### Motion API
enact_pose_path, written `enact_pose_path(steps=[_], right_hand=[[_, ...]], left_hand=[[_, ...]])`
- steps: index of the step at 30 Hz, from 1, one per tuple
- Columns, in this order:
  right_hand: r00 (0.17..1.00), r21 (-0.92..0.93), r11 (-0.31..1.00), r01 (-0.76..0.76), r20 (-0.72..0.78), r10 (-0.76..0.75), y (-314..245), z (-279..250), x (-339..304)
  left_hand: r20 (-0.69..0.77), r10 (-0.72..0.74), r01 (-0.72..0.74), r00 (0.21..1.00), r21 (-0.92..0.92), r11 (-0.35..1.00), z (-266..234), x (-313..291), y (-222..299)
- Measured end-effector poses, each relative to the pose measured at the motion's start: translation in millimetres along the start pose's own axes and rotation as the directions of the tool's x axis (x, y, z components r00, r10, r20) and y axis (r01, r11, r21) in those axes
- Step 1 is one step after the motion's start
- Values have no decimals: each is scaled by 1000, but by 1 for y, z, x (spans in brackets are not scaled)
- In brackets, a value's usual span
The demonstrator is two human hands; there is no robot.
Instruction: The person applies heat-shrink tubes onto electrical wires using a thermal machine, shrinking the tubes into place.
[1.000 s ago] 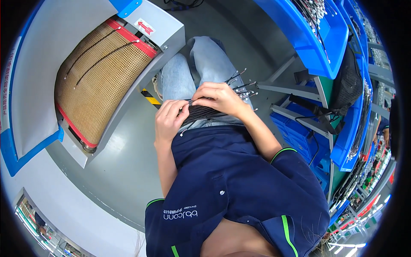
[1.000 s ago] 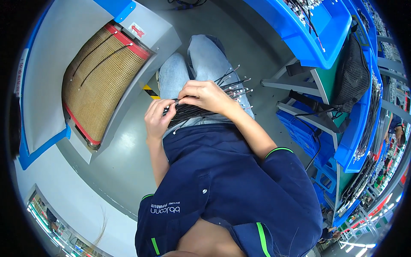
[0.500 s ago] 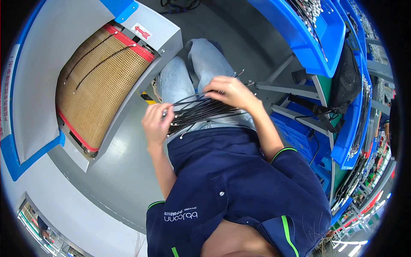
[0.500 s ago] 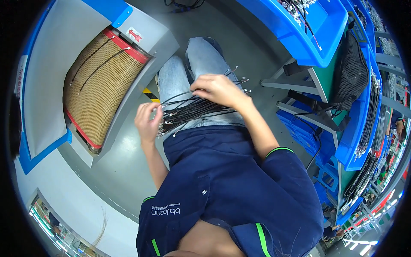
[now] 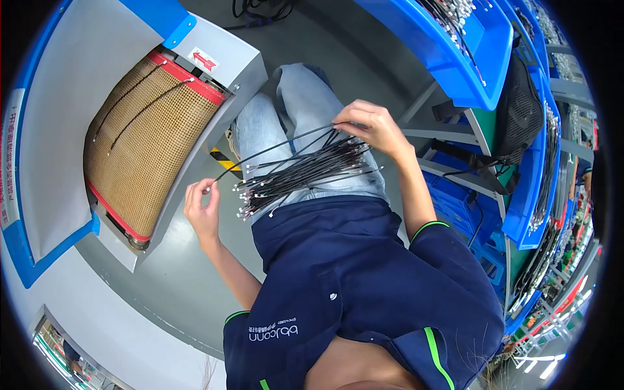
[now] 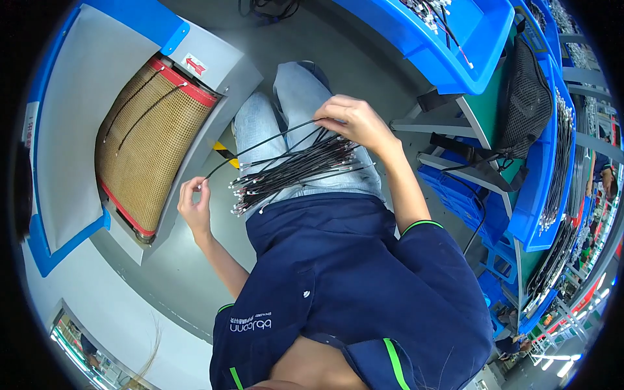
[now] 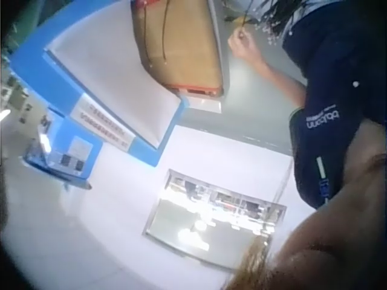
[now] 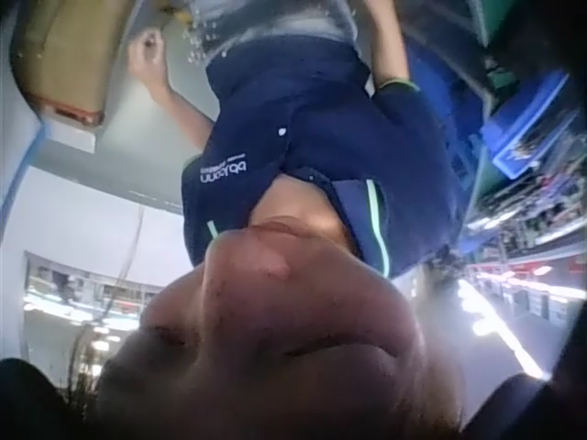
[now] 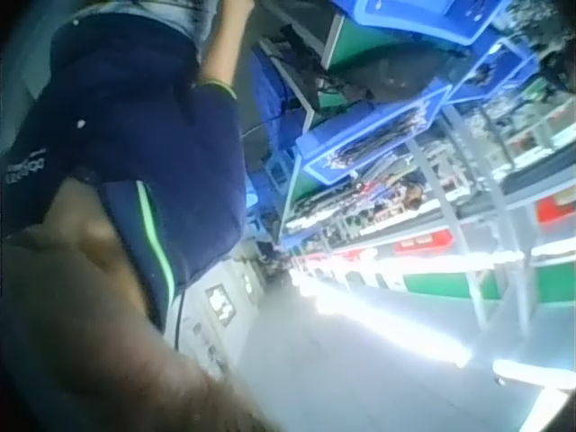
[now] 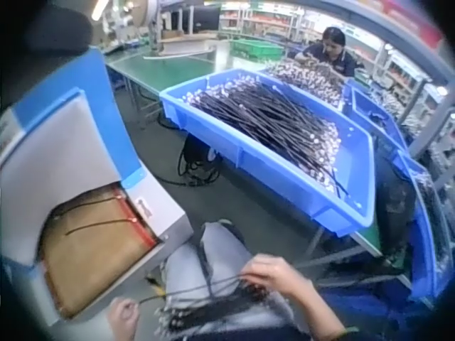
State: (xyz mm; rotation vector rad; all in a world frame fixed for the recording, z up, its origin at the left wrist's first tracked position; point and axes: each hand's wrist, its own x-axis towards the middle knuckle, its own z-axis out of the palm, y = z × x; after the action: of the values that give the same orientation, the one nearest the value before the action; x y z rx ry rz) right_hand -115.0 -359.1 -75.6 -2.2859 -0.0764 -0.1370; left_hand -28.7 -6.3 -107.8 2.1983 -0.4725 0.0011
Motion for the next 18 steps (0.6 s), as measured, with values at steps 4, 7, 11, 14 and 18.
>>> enact_pose_path(steps=[4, 7, 11, 14, 18], right_hand=[[999, 2, 1000, 12, -43, -12, 3, -1, -2], [999, 21, 1000, -4, -52, 5, 3, 0, -2], [995, 23, 1000, -17, -93, 19, 2, 4, -2], [993, -8, 998, 66, -98, -67, 0, 3, -2], [996, -38, 996, 85, -37, -87, -3, 4, 0]], left_hand=[[-8, -10, 10, 1000, 31, 999, -2, -4, -6], [-7, -35, 36, 999, 46, 998, -4, -8, -11], [-3, -63, 63, 998, 36, 997, -8, -10, -14], [-1, -65, 65, 998, 38, 997, -12, -10, -15], [-19, -63, 64, 998, 18, 998, -16, -11, -16]])
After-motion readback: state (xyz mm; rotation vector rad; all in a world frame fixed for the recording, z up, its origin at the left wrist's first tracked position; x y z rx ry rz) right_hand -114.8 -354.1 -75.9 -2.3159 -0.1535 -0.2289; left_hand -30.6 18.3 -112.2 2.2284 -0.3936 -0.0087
